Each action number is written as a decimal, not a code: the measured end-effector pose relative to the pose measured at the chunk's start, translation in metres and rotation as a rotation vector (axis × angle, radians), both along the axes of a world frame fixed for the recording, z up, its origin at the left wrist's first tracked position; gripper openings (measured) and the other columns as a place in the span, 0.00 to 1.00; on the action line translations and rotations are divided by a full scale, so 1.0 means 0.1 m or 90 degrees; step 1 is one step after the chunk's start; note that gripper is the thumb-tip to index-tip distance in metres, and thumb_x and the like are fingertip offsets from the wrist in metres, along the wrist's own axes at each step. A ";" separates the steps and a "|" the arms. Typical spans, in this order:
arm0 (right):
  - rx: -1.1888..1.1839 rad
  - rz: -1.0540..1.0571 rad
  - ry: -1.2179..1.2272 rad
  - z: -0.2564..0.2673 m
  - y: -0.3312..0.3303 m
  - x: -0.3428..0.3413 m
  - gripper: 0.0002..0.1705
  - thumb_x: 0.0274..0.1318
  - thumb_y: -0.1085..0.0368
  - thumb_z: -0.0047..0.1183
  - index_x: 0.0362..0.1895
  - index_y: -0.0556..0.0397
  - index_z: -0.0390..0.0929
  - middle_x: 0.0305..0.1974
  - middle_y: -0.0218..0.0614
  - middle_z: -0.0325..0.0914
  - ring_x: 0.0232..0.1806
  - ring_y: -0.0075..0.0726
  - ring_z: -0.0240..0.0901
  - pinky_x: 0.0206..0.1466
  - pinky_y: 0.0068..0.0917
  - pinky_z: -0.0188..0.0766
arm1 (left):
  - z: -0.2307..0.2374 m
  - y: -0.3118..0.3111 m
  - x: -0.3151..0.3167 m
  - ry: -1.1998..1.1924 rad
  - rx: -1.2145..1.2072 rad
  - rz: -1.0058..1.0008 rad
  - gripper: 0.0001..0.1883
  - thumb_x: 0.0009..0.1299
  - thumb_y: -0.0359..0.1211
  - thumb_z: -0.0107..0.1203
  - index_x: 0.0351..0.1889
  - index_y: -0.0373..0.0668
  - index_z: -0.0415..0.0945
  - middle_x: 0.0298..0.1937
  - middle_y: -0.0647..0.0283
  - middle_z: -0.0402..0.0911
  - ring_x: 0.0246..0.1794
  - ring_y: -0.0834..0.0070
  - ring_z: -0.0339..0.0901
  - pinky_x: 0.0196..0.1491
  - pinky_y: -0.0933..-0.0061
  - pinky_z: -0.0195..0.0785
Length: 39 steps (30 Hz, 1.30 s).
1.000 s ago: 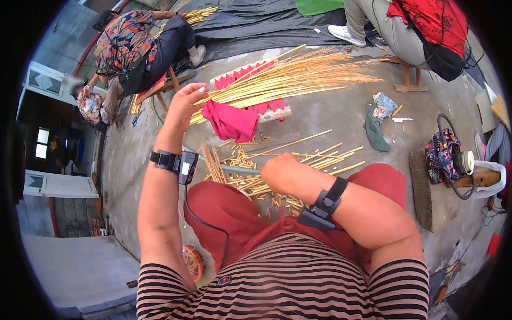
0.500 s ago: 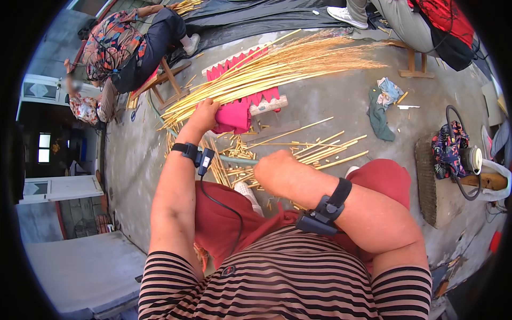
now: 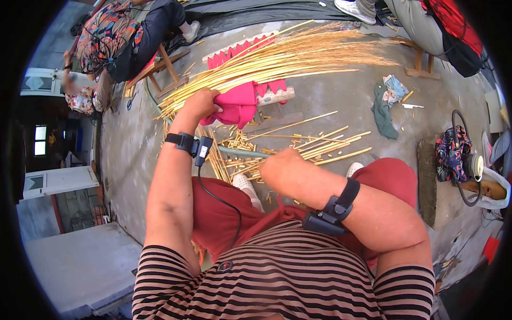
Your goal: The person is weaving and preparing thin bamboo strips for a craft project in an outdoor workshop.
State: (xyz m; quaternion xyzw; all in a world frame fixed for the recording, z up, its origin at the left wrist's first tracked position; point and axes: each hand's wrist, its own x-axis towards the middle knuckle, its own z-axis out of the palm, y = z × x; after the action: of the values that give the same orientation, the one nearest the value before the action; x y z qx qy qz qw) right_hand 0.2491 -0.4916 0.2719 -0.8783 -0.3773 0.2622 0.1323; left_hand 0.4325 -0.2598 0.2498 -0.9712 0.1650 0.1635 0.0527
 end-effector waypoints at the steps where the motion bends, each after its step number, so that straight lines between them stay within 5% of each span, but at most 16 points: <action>1: -0.004 0.006 0.001 0.00 0.00 0.00 0.10 0.45 0.66 0.50 0.34 0.55 0.77 0.32 0.44 0.79 0.36 0.46 0.78 0.37 0.39 0.74 | 0.00 0.04 0.03 -0.026 -0.019 -0.006 0.23 0.54 0.39 0.63 0.48 0.45 0.75 0.44 0.52 0.79 0.46 0.57 0.75 0.49 0.62 0.67; 6: -0.030 0.015 0.004 -0.08 0.02 -0.03 0.10 0.45 0.66 0.51 0.34 0.53 0.77 0.31 0.42 0.80 0.35 0.45 0.79 0.35 0.38 0.75 | 0.08 -0.14 0.24 -0.190 -0.133 0.087 0.21 0.58 0.39 0.61 0.49 0.47 0.76 0.47 0.55 0.77 0.49 0.57 0.74 0.50 0.59 0.68; 11: -0.036 0.020 0.004 -0.12 -0.01 -0.07 0.10 0.45 0.64 0.53 0.34 0.52 0.77 0.30 0.41 0.80 0.34 0.44 0.79 0.34 0.36 0.75 | -0.36 -0.22 0.66 -0.421 -0.289 -0.013 0.14 0.59 0.34 0.55 0.45 0.47 0.77 0.44 0.55 0.77 0.43 0.56 0.75 0.47 0.56 0.68; 15: -0.056 -0.002 -0.004 -0.06 -0.04 -0.07 0.12 0.43 0.63 0.56 0.35 0.52 0.77 0.30 0.40 0.80 0.35 0.44 0.79 0.35 0.36 0.75 | -0.54 -0.47 0.77 -0.444 -0.258 0.061 0.15 0.61 0.34 0.53 0.47 0.50 0.77 0.49 0.60 0.75 0.52 0.60 0.70 0.50 0.54 0.65; 19: -0.026 -0.026 0.013 -0.03 -0.11 -0.08 0.12 0.44 0.64 0.54 0.36 0.53 0.76 0.31 0.42 0.79 0.36 0.45 0.79 0.35 0.37 0.74 | -0.71 -0.71 0.76 -0.426 -0.224 0.108 0.12 0.60 0.36 0.54 0.42 0.53 0.79 0.47 0.61 0.78 0.47 0.61 0.75 0.47 0.53 0.66; 23: -0.035 -0.059 0.008 0.04 -0.18 -0.09 0.10 0.47 0.67 0.50 0.34 0.52 0.80 0.33 0.43 0.81 0.38 0.45 0.79 0.38 0.37 0.75 | -0.67 -0.86 0.75 -0.556 -0.185 -0.043 0.06 0.60 0.34 0.51 0.32 0.54 0.78 0.32 0.68 0.79 0.36 0.68 0.76 0.40 0.62 0.61; 27: -0.018 -0.120 -0.038 0.05 -0.32 -0.06 0.11 0.46 0.67 0.51 0.36 0.53 0.78 0.33 0.43 0.80 0.38 0.46 0.78 0.39 0.38 0.75 | -0.25 -1.10 0.61 -0.683 -0.263 -0.261 0.09 0.59 0.30 0.50 0.36 0.55 0.76 0.24 0.69 0.70 0.29 0.69 0.70 0.39 0.65 0.61; 35: 0.008 -0.381 -0.075 0.50 -0.59 0.19 0.22 0.55 0.55 0.50 0.48 0.57 0.69 0.37 0.51 0.77 0.40 0.51 0.76 0.42 0.42 0.71 | 0.65 -1.54 -0.33 -0.574 -0.461 -0.371 0.12 0.57 0.28 0.55 0.40 0.50 0.76 0.25 0.66 0.73 0.28 0.68 0.73 0.29 0.68 0.67; 38: 0.373 -0.574 -0.048 0.38 -0.64 0.25 0.28 0.58 0.48 0.48 0.53 0.58 0.68 0.40 0.50 0.77 0.46 0.47 0.75 0.46 0.40 0.69 | 0.77 -1.50 -0.55 -0.485 -0.595 -0.396 0.13 0.57 0.26 0.57 0.41 0.45 0.76 0.24 0.63 0.75 0.24 0.65 0.76 0.27 0.68 0.69; 39: 0.571 -0.625 0.083 0.39 -0.62 0.26 0.30 0.59 0.47 0.47 0.55 0.58 0.66 0.42 0.49 0.76 0.47 0.45 0.73 0.48 0.40 0.68 | 0.81 -1.48 -0.64 -0.447 -0.595 -0.417 0.12 0.57 0.27 0.57 0.41 0.45 0.76 0.24 0.63 0.75 0.24 0.65 0.76 0.26 0.69 0.69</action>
State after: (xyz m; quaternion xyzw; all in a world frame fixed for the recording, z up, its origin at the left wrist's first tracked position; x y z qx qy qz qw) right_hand 0.2747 -0.5539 0.3113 -0.7906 0.0027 0.0418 0.6109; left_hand 0.3681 -0.4077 0.3312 -0.7872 0.4779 -0.2754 -0.2757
